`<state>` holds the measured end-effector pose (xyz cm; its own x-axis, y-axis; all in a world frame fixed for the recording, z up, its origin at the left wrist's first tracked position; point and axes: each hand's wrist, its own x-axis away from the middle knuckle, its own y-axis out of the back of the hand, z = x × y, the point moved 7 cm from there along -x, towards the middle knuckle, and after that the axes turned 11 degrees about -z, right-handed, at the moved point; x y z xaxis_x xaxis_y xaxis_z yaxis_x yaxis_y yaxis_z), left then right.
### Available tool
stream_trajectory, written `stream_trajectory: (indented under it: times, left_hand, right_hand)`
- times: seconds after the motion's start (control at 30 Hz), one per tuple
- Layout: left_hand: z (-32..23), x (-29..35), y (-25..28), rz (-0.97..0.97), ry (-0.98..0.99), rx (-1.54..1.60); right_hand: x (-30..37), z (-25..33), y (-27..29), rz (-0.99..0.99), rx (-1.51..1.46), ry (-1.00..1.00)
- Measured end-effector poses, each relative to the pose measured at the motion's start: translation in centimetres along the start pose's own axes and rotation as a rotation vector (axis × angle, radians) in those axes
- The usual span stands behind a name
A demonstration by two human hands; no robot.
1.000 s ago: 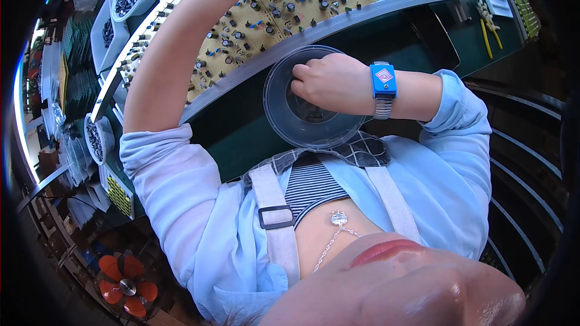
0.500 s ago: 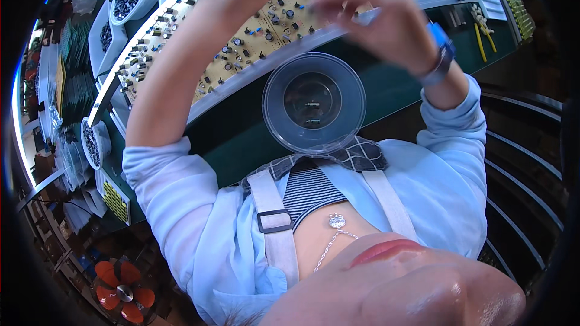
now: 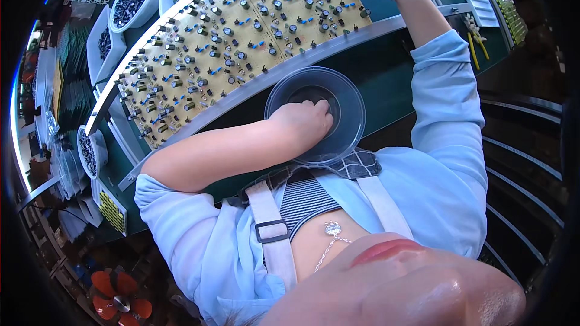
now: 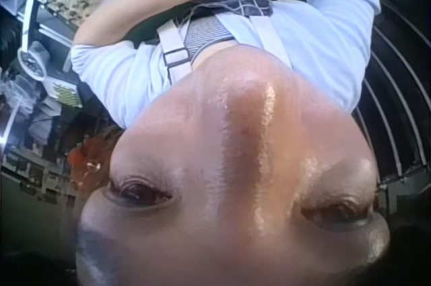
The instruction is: Assembling electronic components onto printed circuit boards at a manual assembly station.
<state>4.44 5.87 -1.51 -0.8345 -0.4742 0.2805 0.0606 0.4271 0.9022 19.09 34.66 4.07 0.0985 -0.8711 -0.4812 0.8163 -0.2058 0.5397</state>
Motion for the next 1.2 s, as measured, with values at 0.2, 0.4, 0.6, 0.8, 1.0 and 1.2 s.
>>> stream_trajectory:
  times: [0.2,0.4,0.6,0.8,1.0,1.2]
  left_hand:
    - [0.4,0.5,0.9,-0.069,-0.043,0.024]
    - [0.0,0.6,1.0,-0.177,-0.114,0.011]
    - [-0.4,0.5,0.4,-0.218,-0.172,0.054]
    - [-0.5,1.3,2.3,-0.2,-0.19,0.193]
    - [4.0,3.2,10.6,-0.626,-0.077,0.544]
    - [17.4,3.9,17.0,-1.054,0.436,0.775]
  right_hand:
    - [-0.6,1.4,-0.6,-0.009,0.209,0.133]
    - [-0.6,2.9,-1.1,-0.016,0.457,0.258]
    - [0.2,4.6,-1.1,-0.08,0.529,0.336]
    - [0.8,5.5,-1.8,-0.023,0.634,0.348]
    - [2.4,9.3,0.8,-0.092,0.529,0.657]
    - [14.5,16.6,-1.1,0.661,0.13,0.657]
